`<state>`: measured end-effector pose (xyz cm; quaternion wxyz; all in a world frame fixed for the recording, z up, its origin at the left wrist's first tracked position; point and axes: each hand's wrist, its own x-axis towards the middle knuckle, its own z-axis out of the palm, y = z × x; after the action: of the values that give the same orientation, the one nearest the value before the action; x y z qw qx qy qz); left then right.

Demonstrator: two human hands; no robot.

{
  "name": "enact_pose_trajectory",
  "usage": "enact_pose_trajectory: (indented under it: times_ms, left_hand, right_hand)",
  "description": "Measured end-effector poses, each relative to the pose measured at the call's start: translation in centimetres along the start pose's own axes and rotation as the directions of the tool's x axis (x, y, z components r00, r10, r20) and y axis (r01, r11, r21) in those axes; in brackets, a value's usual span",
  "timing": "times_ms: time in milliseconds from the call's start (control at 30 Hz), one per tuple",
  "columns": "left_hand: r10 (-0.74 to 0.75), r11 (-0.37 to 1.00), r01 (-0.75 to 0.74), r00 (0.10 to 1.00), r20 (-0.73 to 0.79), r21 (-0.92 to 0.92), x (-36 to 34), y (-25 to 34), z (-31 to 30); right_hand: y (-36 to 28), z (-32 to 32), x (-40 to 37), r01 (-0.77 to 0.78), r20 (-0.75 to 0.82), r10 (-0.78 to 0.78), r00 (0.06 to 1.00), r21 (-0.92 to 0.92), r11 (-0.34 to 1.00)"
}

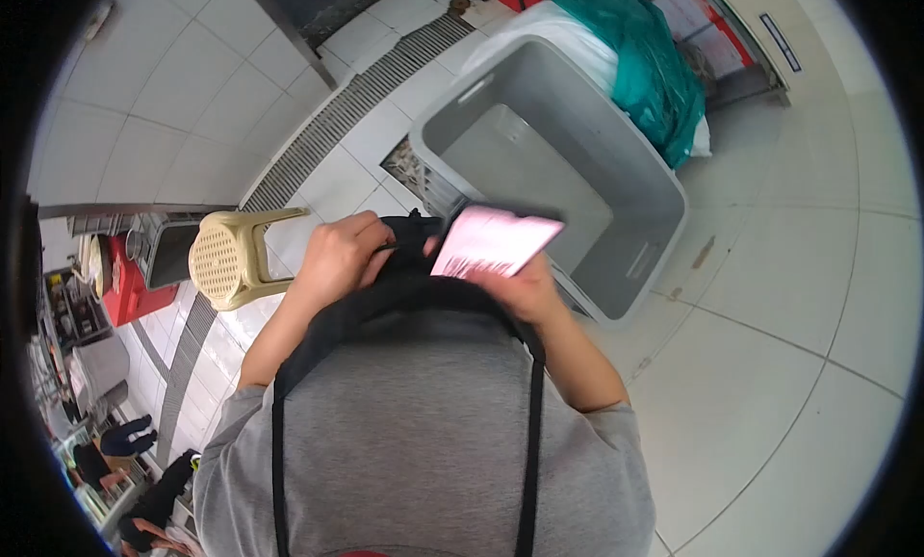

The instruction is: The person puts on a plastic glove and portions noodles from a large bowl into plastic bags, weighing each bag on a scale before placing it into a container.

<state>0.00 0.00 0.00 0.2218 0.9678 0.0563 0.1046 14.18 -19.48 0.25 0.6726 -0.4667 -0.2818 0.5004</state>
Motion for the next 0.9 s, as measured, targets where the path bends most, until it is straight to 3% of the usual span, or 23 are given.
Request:
enact_pose_trajectory:
  times_ms: [33,100,167,200,267,367,400,467,500,600,633,700,733,767,833,900]
  left_hand:
    - [-0.020,0.999,0.020,1.000,-0.005,-0.028,0.4,-0.2,0.2]
    - [-0.043,0.998,0.041,0.999,-0.028,-0.051,-0.8,-2.5,-1.4]
    - [-0.057,0.998,0.054,0.992,-0.108,-0.031,-2.1,-3.7,-2.3]
    - [-0.076,0.997,0.072,0.991,-0.110,-0.039,-2.6,-4.0,-2.8]
    - [-0.097,0.995,0.093,0.982,-0.163,-0.030,-3.7,-4.8,-4.3]
    - [-0.106,0.993,0.113,0.982,-0.156,0.039,-5.6,-6.2,-6.0]
    - [-0.114,0.991,0.122,0.981,-0.156,0.047,-6.5,-7.0,-6.6]
    - [-0.149,0.985,0.162,0.974,-0.171,0.065,-8.6,-9.0,-8.0]
    - [-0.157,0.983,0.171,0.972,-0.178,0.067,-9.2,-9.5,-8.4]
    - [-0.190,0.976,0.205,0.967,-0.170,0.070,-11.0,-10.1,-8.4]
    - [-0.143,0.984,0.155,0.981,-0.132,0.092,-11.4,-10.2,-7.4]
    - [-0.097,0.989,0.106,0.991,-0.094,0.104,-12.0,-10.5,-7.0]
    - [-0.120,0.985,0.135,0.983,-0.138,0.103,-12.1,-10.8,-7.2]
    - [-0.145,0.981,0.164,0.974,-0.176,0.100,-12.3,-11.1,-7.4]
    - [-0.188,0.973,0.210,0.962,-0.196,0.098,-12.8,-11.6,-7.5]
    - [-0.152,0.978,0.171,0.976,-0.153,0.119,-13.1,-11.3,-7.6]
  right_hand:
    - [0.7,-0.5,0.1,-0.003,0.094,0.017,0.995,-0.147,0.989]
    - [1.6,1.9,2.8,0.225,0.468,-0.170,0.867,-0.064,0.972]
    - [2.6,3.4,3.4,0.348,0.586,-0.105,0.803,-0.319,0.882]
    - [3.0,4.0,3.4,0.335,0.593,-0.091,0.800,-0.316,0.887]
    - [4.0,5.5,4.0,0.155,0.473,0.008,0.881,-0.303,0.940]
    - [6.0,8.2,6.3,0.056,0.406,0.103,0.908,-0.361,0.931]
    - [6.0,9.3,7.0,0.058,0.416,0.102,0.904,-0.355,0.933]
    - [5.7,12.3,8.7,0.090,0.374,0.161,0.913,-0.570,0.817]
    - [5.8,12.7,8.9,0.094,0.383,0.164,0.909,-0.571,0.816]
    - [7.4,12.5,8.0,0.175,0.291,0.216,0.932,-0.883,0.435]
    - [8.3,12.5,8.2,0.170,0.289,0.225,0.930,-0.884,0.436]
    - [9.3,12.6,9.1,0.018,0.029,0.561,0.827,-1.000,0.025]
    - [9.5,12.3,9.6,0.032,0.137,0.480,0.867,-0.975,0.221]
    - [10.0,12.6,10.1,0.031,0.135,0.486,0.864,-0.976,0.216]
    - [10.9,13.9,10.6,0.298,0.402,0.020,0.916,-0.711,0.636]
    - [10.6,14.3,11.0,0.210,0.361,0.111,0.926,-0.737,0.643]
